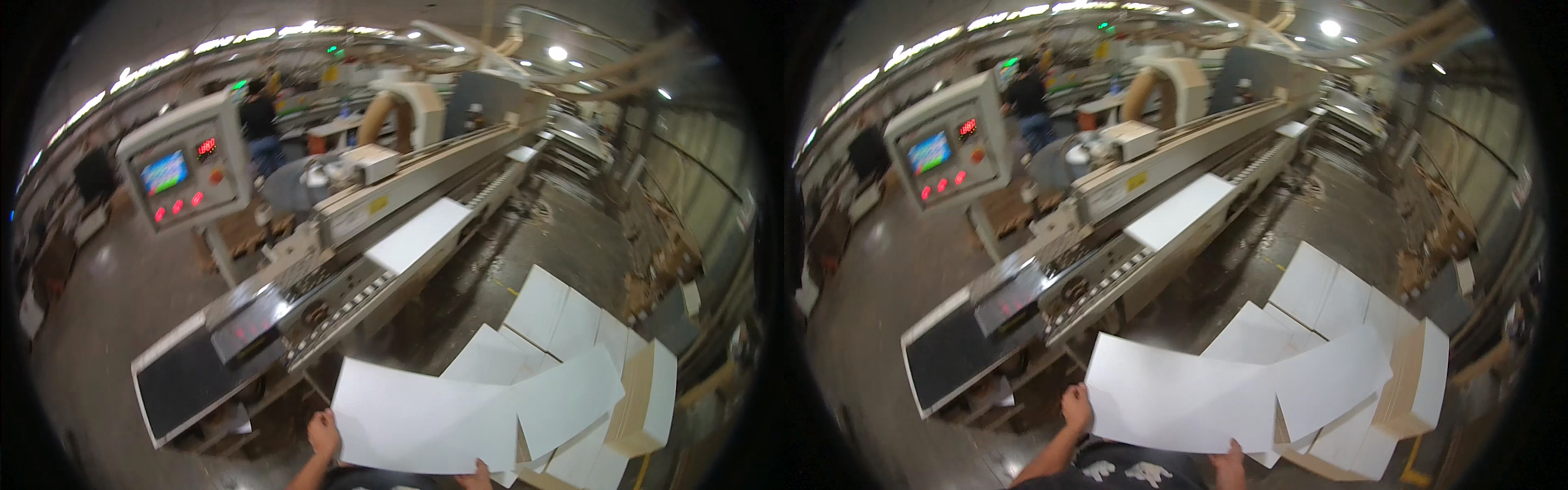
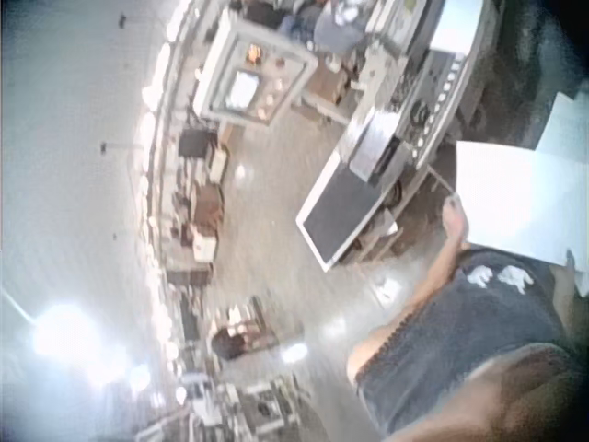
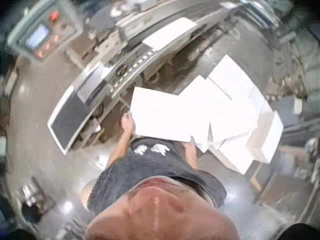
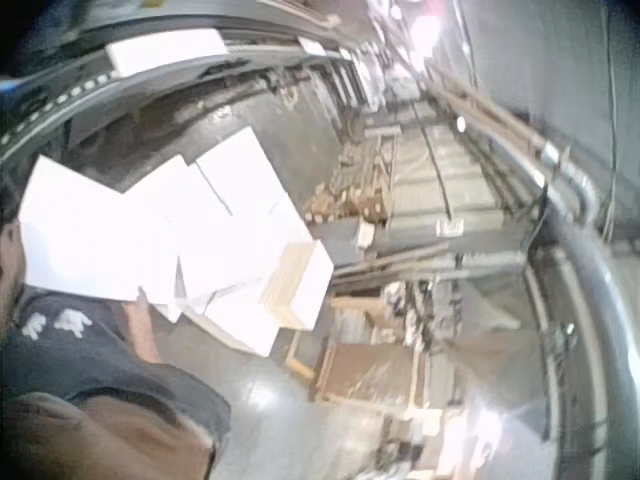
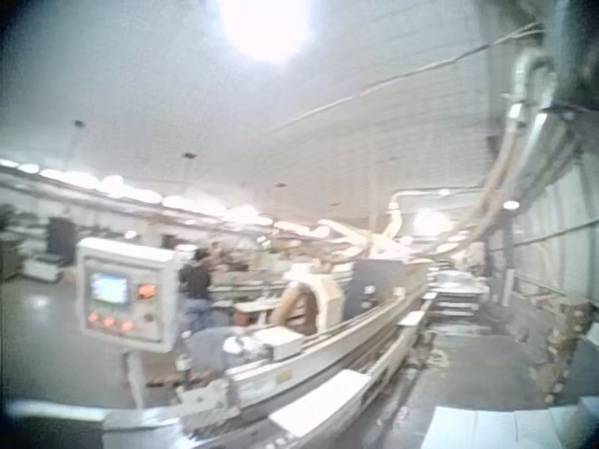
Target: The person repeatedly picks up white rectangular panels, places them onto a conveyor belt, and then stacks the processed panels onto a growing pile on the floor.
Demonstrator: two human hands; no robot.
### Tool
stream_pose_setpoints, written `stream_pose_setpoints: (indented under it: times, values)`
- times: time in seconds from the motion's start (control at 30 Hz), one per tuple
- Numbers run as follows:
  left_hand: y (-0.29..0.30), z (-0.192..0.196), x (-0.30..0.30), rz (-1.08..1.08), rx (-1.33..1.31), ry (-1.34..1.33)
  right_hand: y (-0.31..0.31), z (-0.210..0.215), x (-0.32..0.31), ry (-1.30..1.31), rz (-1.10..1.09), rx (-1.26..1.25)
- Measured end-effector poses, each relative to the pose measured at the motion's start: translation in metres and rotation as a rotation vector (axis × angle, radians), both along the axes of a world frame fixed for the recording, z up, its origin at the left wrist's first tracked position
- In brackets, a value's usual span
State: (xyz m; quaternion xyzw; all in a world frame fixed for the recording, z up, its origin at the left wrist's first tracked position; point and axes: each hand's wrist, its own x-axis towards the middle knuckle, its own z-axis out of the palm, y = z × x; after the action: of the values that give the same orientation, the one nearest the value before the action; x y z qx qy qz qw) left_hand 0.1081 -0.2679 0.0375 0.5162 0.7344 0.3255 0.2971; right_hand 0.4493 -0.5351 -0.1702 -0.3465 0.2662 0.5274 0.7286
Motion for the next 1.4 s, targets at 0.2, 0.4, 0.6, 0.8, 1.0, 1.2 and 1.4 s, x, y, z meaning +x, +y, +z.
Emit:
stream_pose_setpoints:
  times: [0.2,0.4,0.6,0.8,1.0,1.2,1.4]
  values:
    - [-0.002,0.006,-0.161,0.402,0.088,-0.039,0.156,0.125,-0.108,-0.129,0.440,-0.233]
    - [-0.017,-0.029,-0.300,0.756,0.229,-0.192,0.282,0.190,-0.219,-0.347,0.910,-0.062]
    - [-0.019,-0.035,-0.365,0.931,0.232,-0.380,0.365,0.195,-0.308,-0.516,1.073,-0.039]
    - [-0.002,-0.034,-0.396,0.936,0.095,-0.362,0.412,0.208,-0.355,-0.638,1.060,-0.119]
    - [0.034,-0.053,-0.414,0.802,0.157,-0.482,0.451,0.215,-0.368,-0.748,1.066,-0.122]
    - [0.064,-0.040,-0.419,0.771,0.031,-0.274,0.477,0.207,-0.365,-0.778,1.121,-0.167]
    - [0.072,-0.039,-0.426,0.807,0.001,-0.348,0.478,0.198,-0.365,-0.751,1.143,-0.128]
